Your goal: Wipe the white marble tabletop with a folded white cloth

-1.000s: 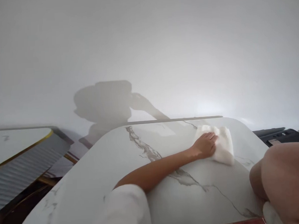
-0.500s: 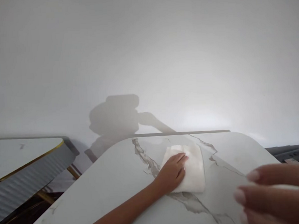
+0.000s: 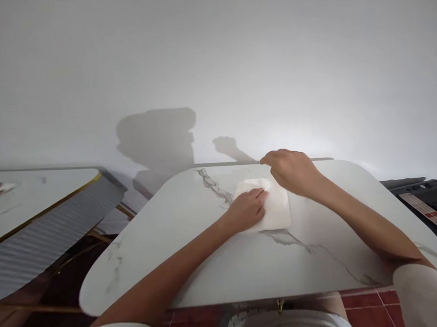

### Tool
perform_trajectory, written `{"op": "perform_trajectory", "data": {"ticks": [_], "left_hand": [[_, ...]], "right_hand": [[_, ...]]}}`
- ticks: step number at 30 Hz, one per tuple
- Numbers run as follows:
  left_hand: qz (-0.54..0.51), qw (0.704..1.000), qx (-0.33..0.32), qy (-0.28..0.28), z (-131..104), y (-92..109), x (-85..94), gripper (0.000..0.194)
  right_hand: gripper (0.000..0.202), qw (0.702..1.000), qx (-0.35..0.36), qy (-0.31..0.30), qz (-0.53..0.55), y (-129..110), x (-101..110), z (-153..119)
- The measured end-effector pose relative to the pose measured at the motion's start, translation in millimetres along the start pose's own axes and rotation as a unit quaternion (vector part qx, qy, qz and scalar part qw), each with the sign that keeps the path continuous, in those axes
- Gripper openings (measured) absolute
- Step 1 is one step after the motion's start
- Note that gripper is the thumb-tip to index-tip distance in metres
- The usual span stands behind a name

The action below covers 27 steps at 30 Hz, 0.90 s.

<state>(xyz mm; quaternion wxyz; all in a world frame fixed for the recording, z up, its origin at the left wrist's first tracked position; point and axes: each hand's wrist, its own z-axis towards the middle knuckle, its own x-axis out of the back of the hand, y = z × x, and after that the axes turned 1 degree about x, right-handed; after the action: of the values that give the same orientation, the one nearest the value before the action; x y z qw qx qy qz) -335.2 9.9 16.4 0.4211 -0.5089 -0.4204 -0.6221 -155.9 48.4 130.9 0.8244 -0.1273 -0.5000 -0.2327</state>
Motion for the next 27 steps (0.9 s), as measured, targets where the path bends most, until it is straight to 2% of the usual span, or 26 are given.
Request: {"op": "perform_trajectory", "data": {"ticks": [1, 3, 5, 8, 11, 13, 16, 22, 24, 27], "left_hand": [[0.007, 1.0, 0.01, -0.016, -9.1, -5.6, 3.4, 0.048], [0.025, 0.997, 0.058, -0.036, -28.0, -15.7, 7.3, 0.05], [0.036, 0.993, 0.112, -0.017, -42.8, -21.4, 5.8, 0.052], [0.009, 0.992, 0.121, 0.036, -50.4, -24.8, -4.2, 0.051], [-0.025, 0.992, 0.119, 0.04, -45.0, -39.7, -12.6, 0.052], [-0.029, 0.99, 0.133, 0.029, -39.7, -62.0, -12.8, 0.055], [-0.059, 0.985, 0.163, 0.013, -33.5, -106.1, -7.4, 0.056], [-0.06, 0.968, 0.235, 0.065, -27.8, -182.7, 0.7, 0.049], [-0.052, 0.972, 0.217, 0.077, -28.5, -204.6, 3.8, 0.046], [-0.052, 0.98, 0.174, 0.087, -32.0, -236.6, 9.9, 0.044]], "right_hand": [[0.04, 0.999, -0.042, -0.027, 0.013, 5.7, -16.0, 4.4], [0.041, 0.992, -0.065, -0.083, 0.075, 7.7, -49.6, 5.9], [0.04, 0.981, -0.071, -0.14, 0.115, -1.7, -82.7, 2.3], [0.042, 0.98, -0.055, -0.139, 0.131, -26.0, -126.1, 0.5], [0.044, 0.985, -0.08, -0.125, 0.092, -47.2, -156.3, 13.0], [0.047, 0.985, -0.094, -0.127, 0.064, -56.9, -169.4, 29.7], [0.05, 0.986, -0.091, -0.131, 0.052, -69.4, -183.3, 64.6], [0.043, 0.978, -0.142, -0.143, 0.052, -96.4, -212.7, 146.0], [0.042, 0.98, -0.135, -0.136, 0.047, -102.6, -224.8, 168.2], [0.044, 0.989, -0.076, -0.115, 0.047, -107.4, -242.9, 193.8]]}}
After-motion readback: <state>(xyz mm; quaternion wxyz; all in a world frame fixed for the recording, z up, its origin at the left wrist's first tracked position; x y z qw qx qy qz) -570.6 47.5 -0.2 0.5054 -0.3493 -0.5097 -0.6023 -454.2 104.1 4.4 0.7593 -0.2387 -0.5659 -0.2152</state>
